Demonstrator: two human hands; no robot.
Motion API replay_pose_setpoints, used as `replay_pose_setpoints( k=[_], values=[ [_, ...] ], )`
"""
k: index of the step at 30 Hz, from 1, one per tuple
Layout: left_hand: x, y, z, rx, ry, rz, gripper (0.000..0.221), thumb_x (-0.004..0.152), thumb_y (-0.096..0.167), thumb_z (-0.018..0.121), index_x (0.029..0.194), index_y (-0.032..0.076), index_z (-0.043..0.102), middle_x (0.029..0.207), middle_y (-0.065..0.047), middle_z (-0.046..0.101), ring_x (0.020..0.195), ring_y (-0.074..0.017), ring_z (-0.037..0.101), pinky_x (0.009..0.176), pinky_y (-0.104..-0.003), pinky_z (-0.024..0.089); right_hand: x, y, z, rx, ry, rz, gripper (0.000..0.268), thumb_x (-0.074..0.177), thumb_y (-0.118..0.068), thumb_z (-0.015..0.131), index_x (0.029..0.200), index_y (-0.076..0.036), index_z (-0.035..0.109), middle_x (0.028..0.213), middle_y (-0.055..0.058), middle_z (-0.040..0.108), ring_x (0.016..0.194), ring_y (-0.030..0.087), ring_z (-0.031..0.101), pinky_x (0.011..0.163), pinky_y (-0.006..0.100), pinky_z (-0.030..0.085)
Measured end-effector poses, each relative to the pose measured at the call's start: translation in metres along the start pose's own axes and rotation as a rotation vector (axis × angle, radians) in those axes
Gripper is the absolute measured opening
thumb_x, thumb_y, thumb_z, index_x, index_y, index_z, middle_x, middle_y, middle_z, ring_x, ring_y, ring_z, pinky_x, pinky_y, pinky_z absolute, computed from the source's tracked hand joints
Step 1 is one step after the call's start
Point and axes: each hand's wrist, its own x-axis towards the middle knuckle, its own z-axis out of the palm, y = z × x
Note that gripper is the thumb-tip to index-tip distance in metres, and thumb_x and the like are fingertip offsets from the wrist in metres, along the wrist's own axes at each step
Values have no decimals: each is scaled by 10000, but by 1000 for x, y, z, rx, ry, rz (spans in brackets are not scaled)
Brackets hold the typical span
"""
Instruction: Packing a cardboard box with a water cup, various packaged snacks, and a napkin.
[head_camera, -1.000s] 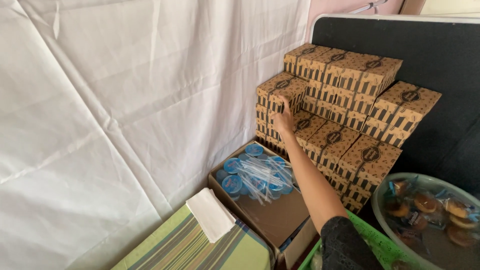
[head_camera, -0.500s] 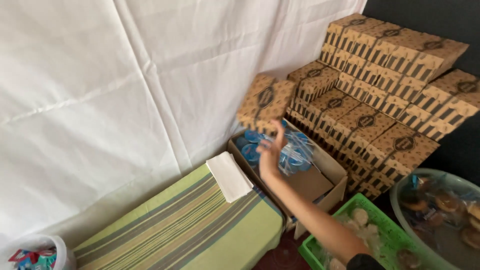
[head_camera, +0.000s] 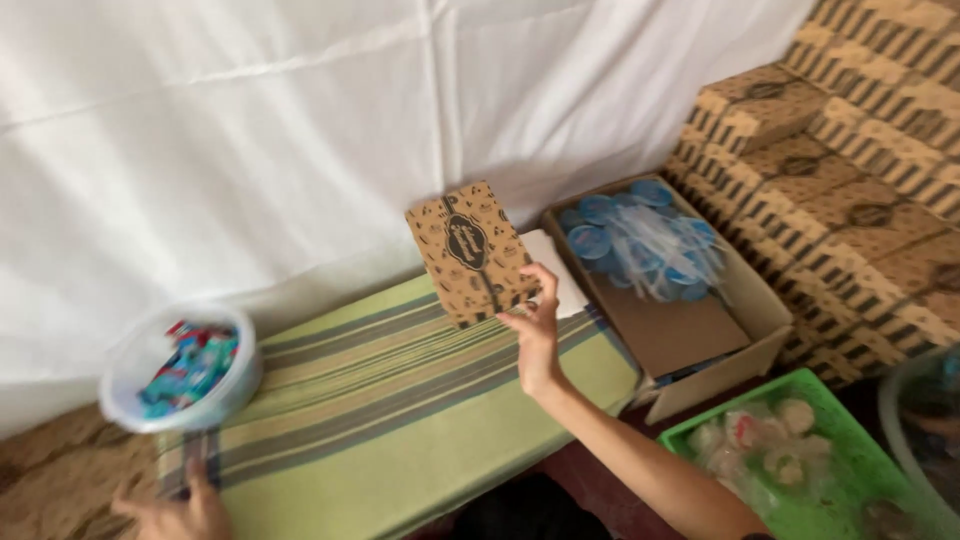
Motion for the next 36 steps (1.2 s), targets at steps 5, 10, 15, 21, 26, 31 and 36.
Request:
replay_pose_setpoints(
  k=[5, 10, 15, 21, 26, 31, 36],
  values=[
    [1, 84, -65, 57, -66, -34, 509, 1053, 341, 671, 1342, -25, 467, 1053, -300, 549, 945, -495, 558, 840, -626, 444, -2, 10, 5, 46, -140, 183, 509, 755, -214, 657, 1190, -218, 394, 1251, 143, 414, 1120, 291, 431, 859, 443, 378],
    [-18, 174, -103, -476, -22, 249, 296, 1049, 148, 583, 1228, -83, 536, 1150, -235, 506, 1046, -349, 498, 945, -479, 387, 4, 3, 23, -86, -397, 290, 557, 782, -311, 662, 1292, -241, 450, 1214, 220, 534, 1034, 331, 511, 768, 466, 403],
    [-31, 234, -86, -922, -629, 156, 571, 1068, 437, 398, 1470, 34, 432, 1357, -254, 541, 1308, -447, 522, 1085, -579, 427, 2, -5, 40, -256, -548, 220, 583, 960, -451, 528, 1477, -183, 528, 1609, 269, 273, 1496, 527, 119, 1185, 619, 117],
    [-44, 237, -75, -980, -547, 242, 411, 1092, 117, 322, 1481, 9, 400, 1324, -238, 543, 1229, -466, 578, 965, -547, 547, 8, 86, 8, -378, -564, 102, 880, 921, -694, 384, 1584, -116, 356, 1634, 276, 217, 1483, 529, 105, 1175, 676, 27],
    [-43, 225, -64, -1015, -673, 152, 634, 908, -203, 414, 1489, 45, 372, 1327, -280, 537, 1240, -509, 573, 1023, -585, 521, -9, 46, 29, -286, -459, 62, 812, 921, -616, 419, 1544, -98, 354, 1571, 284, 275, 1448, 498, 223, 1154, 638, 142],
    [-41, 226, -70, -1010, -716, 40, 537, 949, -85, 550, 1450, 89, 469, 1262, -257, 639, 1206, -427, 642, 1007, -543, 558, 1, 63, 12, -194, -292, 122, 565, 711, 78, 398, 1240, -69, 532, 1131, 125, 537, 1223, 322, 540, 1028, 474, 409],
    [-39, 215, -57, -969, -750, -51, 226, 1046, 194, 532, 1195, 71, 649, 1181, -194, 667, 1182, -405, 665, 984, -531, 566, 16, 98, -8, -107, -357, 132, 159, 952, -126, 579, 1104, -102, 617, 930, 96, 573, 963, 221, 626, 848, 388, 494]
  ],
)
